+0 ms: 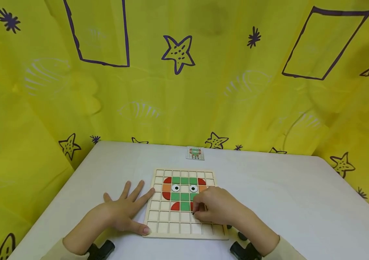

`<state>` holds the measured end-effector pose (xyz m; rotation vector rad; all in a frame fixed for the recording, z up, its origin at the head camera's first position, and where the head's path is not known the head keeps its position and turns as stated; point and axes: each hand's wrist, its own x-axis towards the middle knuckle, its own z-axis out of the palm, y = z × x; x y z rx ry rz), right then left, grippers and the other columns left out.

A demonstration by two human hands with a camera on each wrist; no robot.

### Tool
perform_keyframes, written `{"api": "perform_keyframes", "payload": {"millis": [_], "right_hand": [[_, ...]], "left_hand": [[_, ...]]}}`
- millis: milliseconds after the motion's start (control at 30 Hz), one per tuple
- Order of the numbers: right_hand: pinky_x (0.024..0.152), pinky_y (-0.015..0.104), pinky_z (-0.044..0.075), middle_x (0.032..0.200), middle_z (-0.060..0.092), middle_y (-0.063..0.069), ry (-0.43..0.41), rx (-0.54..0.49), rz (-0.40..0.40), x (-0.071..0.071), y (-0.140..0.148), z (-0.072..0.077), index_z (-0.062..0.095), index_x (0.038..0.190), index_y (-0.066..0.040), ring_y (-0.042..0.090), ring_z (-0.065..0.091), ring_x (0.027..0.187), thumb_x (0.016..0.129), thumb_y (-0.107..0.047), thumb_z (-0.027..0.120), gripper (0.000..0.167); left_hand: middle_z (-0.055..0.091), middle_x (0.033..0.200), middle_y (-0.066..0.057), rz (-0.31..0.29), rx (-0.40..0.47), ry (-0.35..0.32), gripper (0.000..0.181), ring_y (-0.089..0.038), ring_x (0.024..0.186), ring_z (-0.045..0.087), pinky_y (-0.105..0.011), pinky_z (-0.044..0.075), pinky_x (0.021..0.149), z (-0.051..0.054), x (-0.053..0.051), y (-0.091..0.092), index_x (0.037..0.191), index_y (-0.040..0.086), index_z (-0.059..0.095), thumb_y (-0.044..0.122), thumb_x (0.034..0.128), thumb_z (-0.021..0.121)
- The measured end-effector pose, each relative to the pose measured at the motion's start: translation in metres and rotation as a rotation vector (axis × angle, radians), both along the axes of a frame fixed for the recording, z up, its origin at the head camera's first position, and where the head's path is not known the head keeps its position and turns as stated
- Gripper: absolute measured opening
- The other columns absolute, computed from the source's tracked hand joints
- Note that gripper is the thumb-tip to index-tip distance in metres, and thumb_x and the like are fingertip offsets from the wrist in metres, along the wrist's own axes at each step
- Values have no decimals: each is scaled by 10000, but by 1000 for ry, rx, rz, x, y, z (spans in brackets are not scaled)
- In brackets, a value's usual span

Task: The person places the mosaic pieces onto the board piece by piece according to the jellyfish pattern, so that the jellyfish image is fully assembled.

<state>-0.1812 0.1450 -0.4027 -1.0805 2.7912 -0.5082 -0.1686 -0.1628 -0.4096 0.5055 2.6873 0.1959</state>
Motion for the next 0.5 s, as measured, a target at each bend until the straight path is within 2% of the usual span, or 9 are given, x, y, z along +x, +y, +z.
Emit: {"api": "perform_keyframes", "payload": {"millis": [200,367,500], "right_hand": [[591,227,440,667,566,-190,-60,-28,-48,-5,11,8,655,783,-308,23,505,619,905,-242,727,156],[577,237,461,685,577,-158,-71,-62,-74,-14,33,19,661,818,-290,48,516,628,915,-201,713,142],[586,243,454,711,576,-129,-117,-44,-89,-18,50,26,656,851,-264,77,526,655,910,-171,706,121]], "left_hand": [[21,1684,-126,2,-10,2,1130,-534,1488,-36,-926,31,854,0,0,0,1600,337,170,779,690,674],[13,1684,-126,2,-1,-1,1132,-535,1487,-48,-926,19,849,0,0,0,1600,340,170,778,687,676],[19,1682,-139,-7,6,1,1130,-544,1483,-40,-929,25,842,-1,1,0,1601,327,175,781,692,668]]}}
